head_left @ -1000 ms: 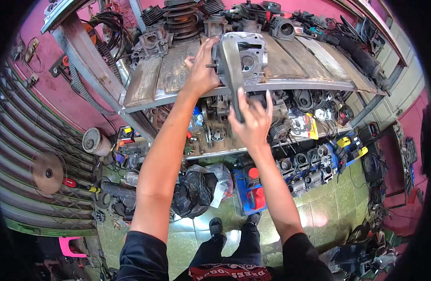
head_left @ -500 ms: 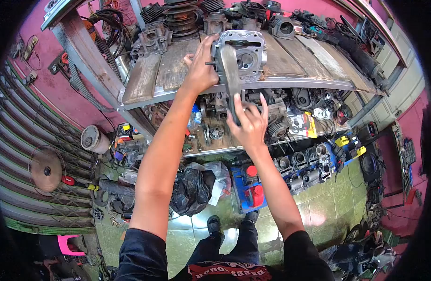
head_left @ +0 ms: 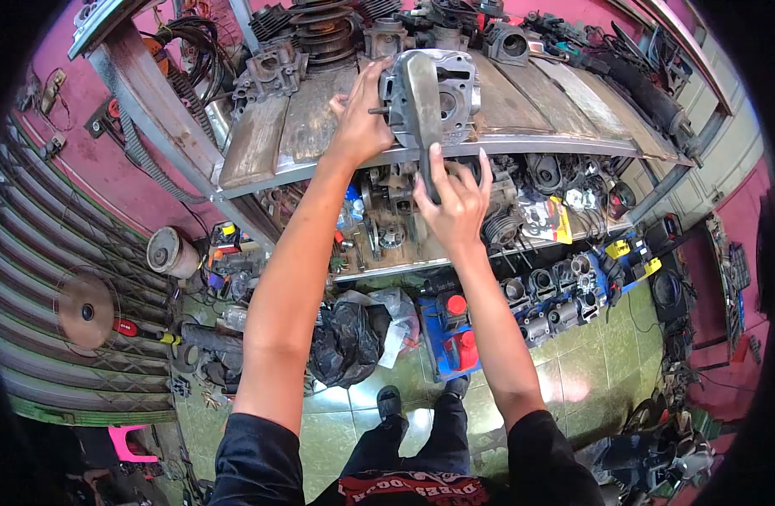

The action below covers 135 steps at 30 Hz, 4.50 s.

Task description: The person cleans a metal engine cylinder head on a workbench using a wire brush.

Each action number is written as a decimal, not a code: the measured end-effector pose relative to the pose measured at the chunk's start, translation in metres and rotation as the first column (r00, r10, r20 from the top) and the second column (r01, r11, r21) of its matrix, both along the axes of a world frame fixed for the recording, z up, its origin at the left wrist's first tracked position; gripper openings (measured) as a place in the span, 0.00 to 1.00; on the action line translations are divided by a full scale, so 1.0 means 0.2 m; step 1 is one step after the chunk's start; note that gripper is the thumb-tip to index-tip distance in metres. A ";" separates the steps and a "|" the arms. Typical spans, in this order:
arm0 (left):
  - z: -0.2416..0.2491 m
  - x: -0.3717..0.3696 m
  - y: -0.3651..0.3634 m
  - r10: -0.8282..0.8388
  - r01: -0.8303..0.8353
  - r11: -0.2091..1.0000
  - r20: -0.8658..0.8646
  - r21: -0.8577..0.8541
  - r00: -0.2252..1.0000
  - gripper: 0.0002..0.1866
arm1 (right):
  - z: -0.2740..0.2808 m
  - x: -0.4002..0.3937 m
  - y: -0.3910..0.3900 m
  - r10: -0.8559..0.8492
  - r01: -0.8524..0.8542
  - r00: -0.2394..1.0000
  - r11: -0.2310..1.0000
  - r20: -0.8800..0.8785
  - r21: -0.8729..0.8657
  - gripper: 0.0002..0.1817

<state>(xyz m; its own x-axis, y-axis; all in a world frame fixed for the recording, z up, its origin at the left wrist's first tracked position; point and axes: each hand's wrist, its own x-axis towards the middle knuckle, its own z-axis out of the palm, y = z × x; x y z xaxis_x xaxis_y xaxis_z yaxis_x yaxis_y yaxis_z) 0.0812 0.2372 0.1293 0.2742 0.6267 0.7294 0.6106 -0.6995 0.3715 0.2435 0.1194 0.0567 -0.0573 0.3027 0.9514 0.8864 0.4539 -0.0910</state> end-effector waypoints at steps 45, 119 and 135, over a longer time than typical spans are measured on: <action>-0.08 -0.02 0.09 -0.110 0.105 0.987 0.032 0.126 0.993 0.51 | 0.00 -0.09 -0.04 0.035 -0.035 0.999 0.999 0.016 -0.027 0.40; -0.01 -0.02 0.03 -0.024 0.026 0.995 -0.026 0.100 0.999 0.52 | -0.26 0.10 -0.13 -0.107 0.099 0.989 0.992 -0.101 -0.077 0.36; -0.01 -0.01 0.02 -0.026 0.028 0.997 -0.021 0.071 0.999 0.50 | -0.07 0.07 -0.01 -0.149 0.143 0.952 0.989 -0.266 -0.040 0.39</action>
<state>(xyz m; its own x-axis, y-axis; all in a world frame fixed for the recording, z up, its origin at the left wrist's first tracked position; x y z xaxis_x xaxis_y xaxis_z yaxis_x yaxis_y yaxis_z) 0.0785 0.2418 0.1273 0.3055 0.5652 0.7663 0.5981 -0.7401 0.3074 0.2570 0.1177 0.0428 0.2450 0.3082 0.9192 0.8846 0.3169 -0.3420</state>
